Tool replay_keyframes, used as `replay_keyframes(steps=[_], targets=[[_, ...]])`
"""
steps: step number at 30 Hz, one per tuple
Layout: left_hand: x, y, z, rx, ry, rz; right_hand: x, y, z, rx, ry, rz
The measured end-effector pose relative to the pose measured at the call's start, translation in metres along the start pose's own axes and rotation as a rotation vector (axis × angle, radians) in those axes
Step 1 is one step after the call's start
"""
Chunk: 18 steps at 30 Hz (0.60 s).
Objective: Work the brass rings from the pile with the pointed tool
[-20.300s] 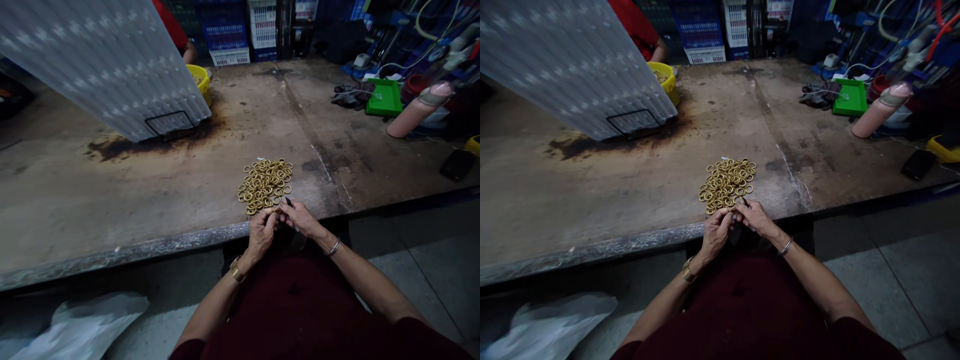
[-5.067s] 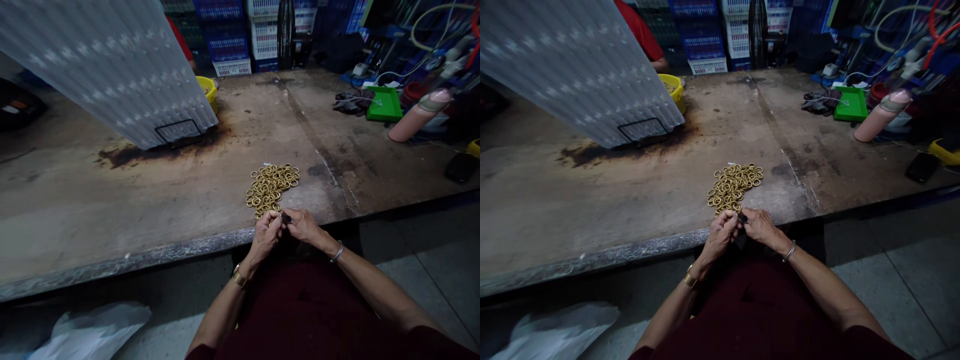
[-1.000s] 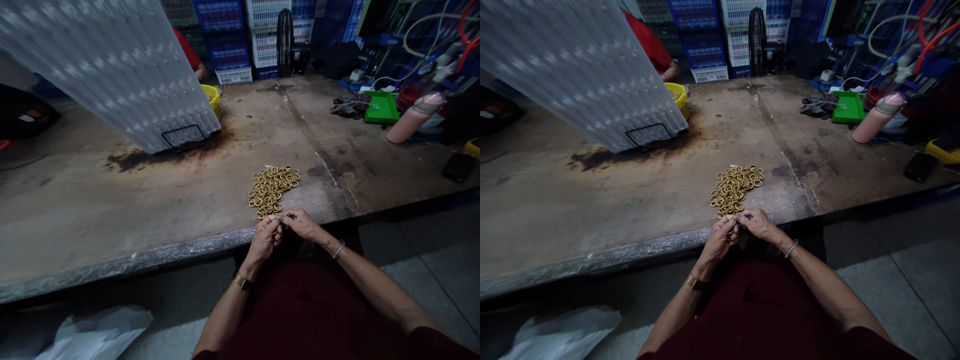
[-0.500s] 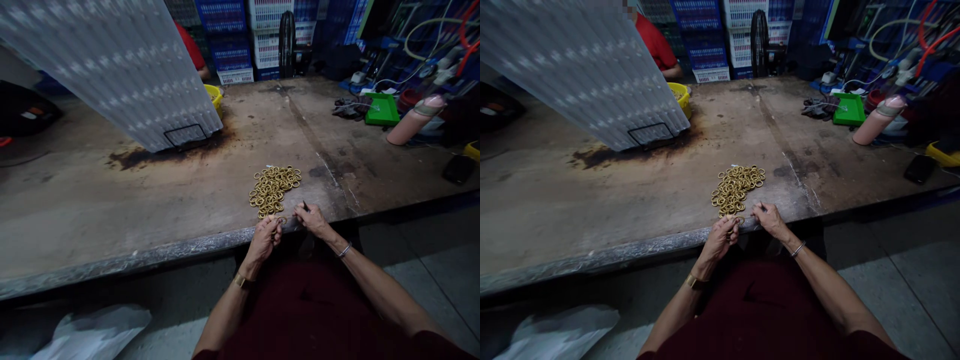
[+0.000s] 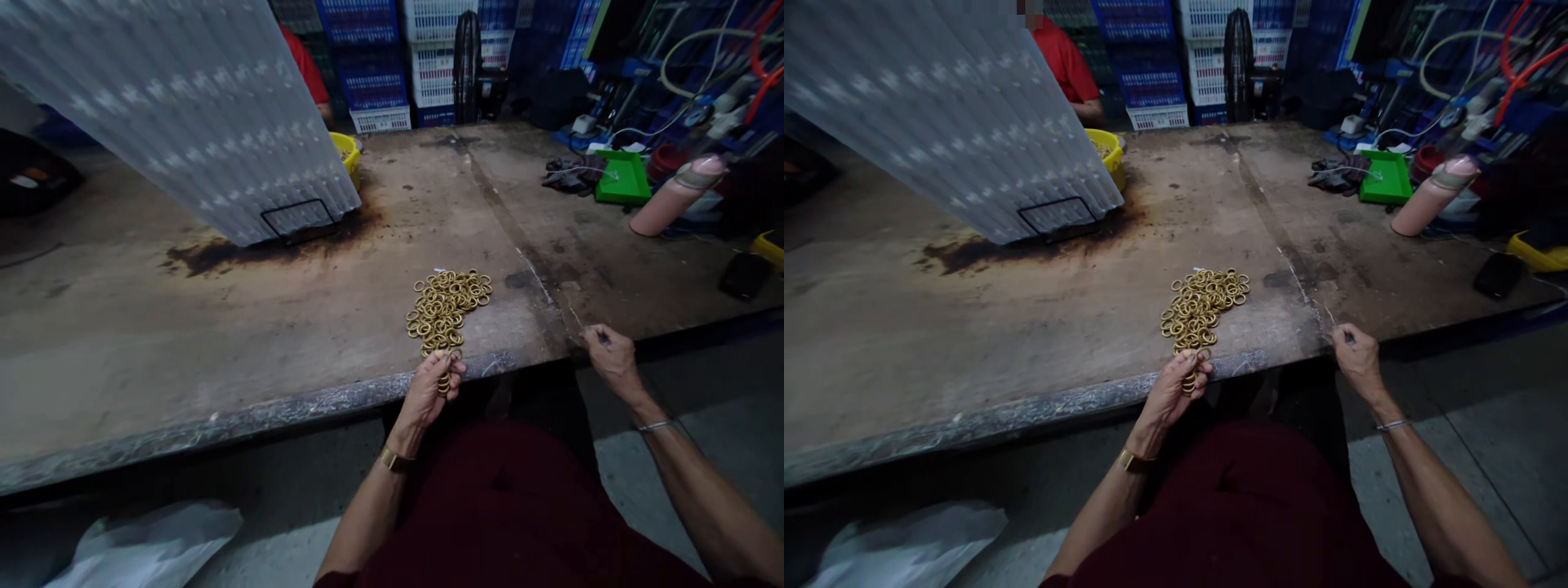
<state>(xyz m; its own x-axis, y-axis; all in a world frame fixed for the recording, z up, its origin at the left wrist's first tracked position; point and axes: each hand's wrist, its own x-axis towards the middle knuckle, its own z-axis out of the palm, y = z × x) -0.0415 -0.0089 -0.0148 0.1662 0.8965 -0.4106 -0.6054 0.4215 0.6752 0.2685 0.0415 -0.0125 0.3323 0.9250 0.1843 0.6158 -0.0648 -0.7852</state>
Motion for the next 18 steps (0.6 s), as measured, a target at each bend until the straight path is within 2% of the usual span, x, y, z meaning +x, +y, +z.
replay_keyframes(steps=[3,7,12,18], targets=[[0.001,0.001,-0.001,-0.014,-0.009,-0.011,-0.009,0.03,-0.016,-0.099,0.014,0.025],[0.0,0.003,-0.002,-0.02,-0.017,-0.018,-0.018,0.059,-0.021,-0.101,0.053,0.168],[-0.003,0.006,-0.004,0.014,-0.035,0.007,-0.021,0.06,-0.015,0.01,0.135,0.29],[-0.003,0.008,-0.005,0.085,-0.009,0.022,-0.021,0.057,-0.017,0.081,0.165,0.28]])
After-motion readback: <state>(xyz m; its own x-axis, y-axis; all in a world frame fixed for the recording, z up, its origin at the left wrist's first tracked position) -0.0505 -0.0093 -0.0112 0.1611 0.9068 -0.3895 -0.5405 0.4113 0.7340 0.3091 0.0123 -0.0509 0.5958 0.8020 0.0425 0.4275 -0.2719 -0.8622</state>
